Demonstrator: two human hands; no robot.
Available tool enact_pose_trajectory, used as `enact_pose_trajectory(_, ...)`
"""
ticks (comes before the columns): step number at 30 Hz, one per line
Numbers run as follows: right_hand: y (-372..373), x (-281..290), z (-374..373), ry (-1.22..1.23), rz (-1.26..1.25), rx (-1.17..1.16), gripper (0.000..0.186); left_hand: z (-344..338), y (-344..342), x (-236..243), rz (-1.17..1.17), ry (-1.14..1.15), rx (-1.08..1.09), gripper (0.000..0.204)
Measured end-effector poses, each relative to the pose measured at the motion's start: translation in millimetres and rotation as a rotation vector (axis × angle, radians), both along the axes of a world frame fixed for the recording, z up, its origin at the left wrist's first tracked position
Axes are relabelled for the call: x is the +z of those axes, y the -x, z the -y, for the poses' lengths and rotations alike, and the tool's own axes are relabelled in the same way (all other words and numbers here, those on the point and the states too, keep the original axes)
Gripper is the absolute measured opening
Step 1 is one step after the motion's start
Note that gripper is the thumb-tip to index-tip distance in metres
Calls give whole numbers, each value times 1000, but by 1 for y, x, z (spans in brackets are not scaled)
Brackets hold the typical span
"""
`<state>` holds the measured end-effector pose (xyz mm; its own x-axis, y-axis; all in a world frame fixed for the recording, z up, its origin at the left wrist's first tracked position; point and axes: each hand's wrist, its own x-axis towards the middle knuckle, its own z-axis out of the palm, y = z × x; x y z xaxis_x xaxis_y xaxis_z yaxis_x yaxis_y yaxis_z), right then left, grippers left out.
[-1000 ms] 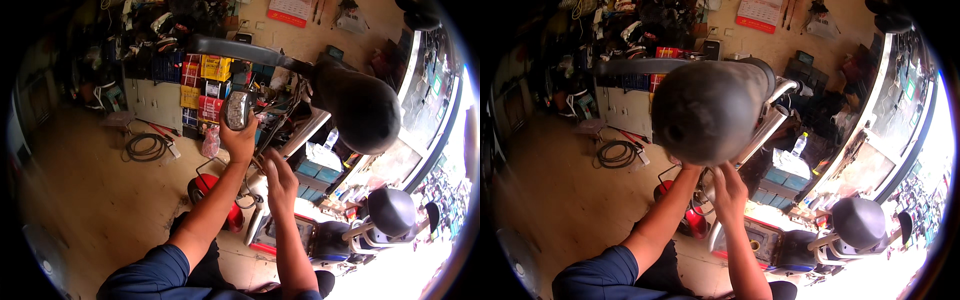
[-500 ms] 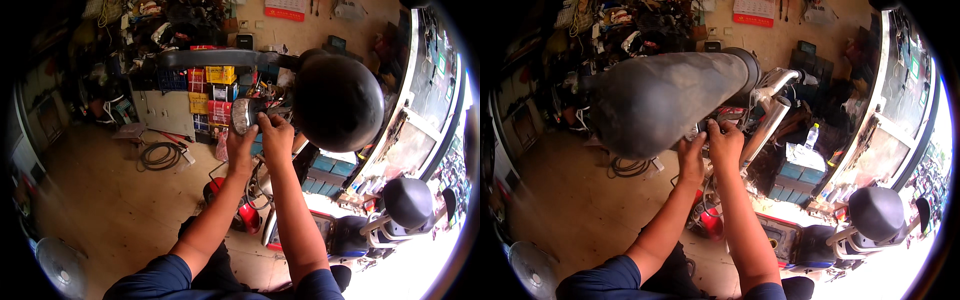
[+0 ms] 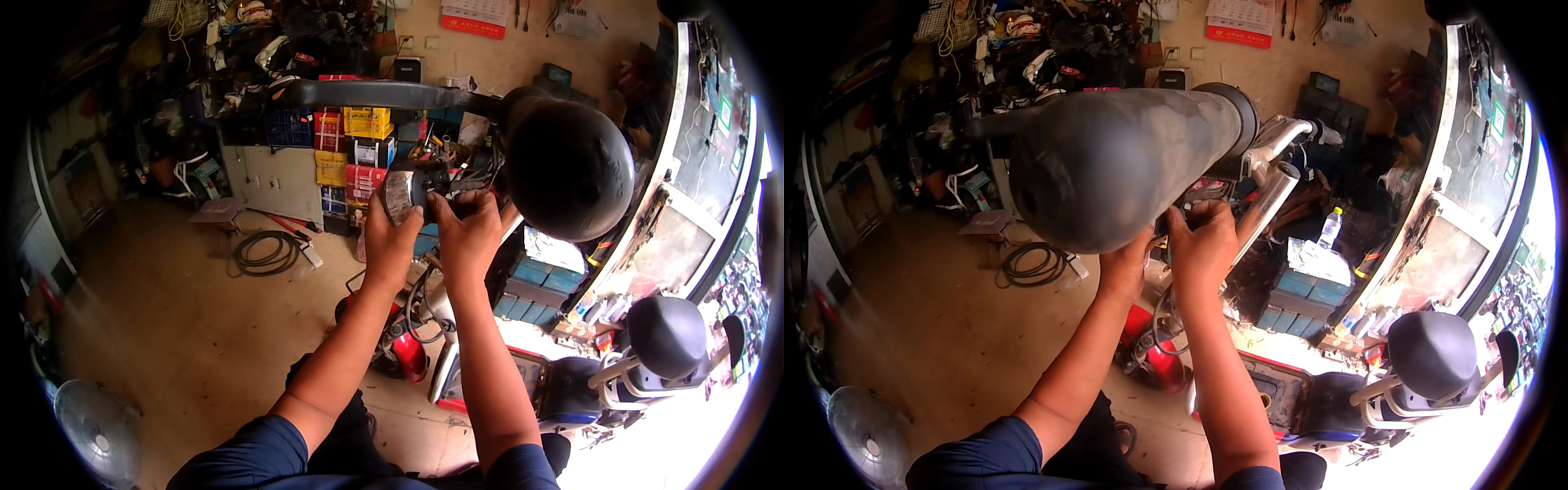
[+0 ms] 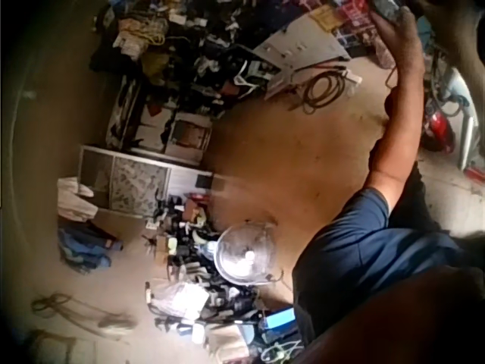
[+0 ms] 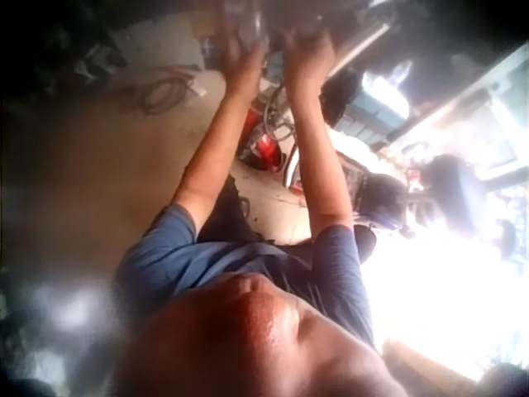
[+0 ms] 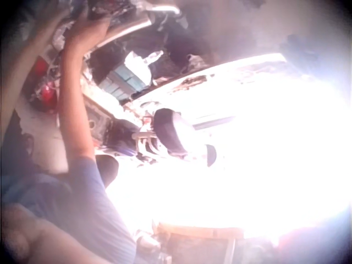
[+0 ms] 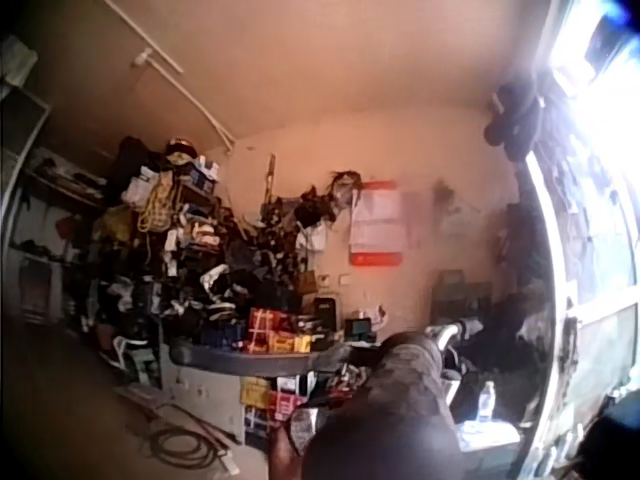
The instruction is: The person wraps yellow tape around wiring on an electric scooter and installs a headlight assembly onto the handlebars.
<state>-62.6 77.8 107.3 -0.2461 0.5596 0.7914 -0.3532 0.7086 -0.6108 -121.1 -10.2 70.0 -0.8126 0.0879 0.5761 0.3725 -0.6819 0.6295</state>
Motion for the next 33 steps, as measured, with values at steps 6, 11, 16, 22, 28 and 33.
enact_pose_trajectory(6,-5,8,-22,-397,52,-160,25,-3,-16,10,-78,73,156,51)
enact_pose_trajectory(11,-12,16,-27,-576,103,-28,25,-3,-16,4,-57,47,135,54)
enact_pose_trajectory(16,-1,10,-41,-573,190,84,24,-4,-20,5,-81,28,137,55)
enact_pose_trajectory(22,1,14,-36,-663,196,-31,19,0,-13,0,-149,115,233,58)
enact_pose_trajectory(28,14,2,-20,-75,13,117,15,-4,-11,7,-123,109,157,61)
enact_pose_trajectory(33,-3,2,-22,-199,127,153,17,-2,11,-3,-136,143,90,74)
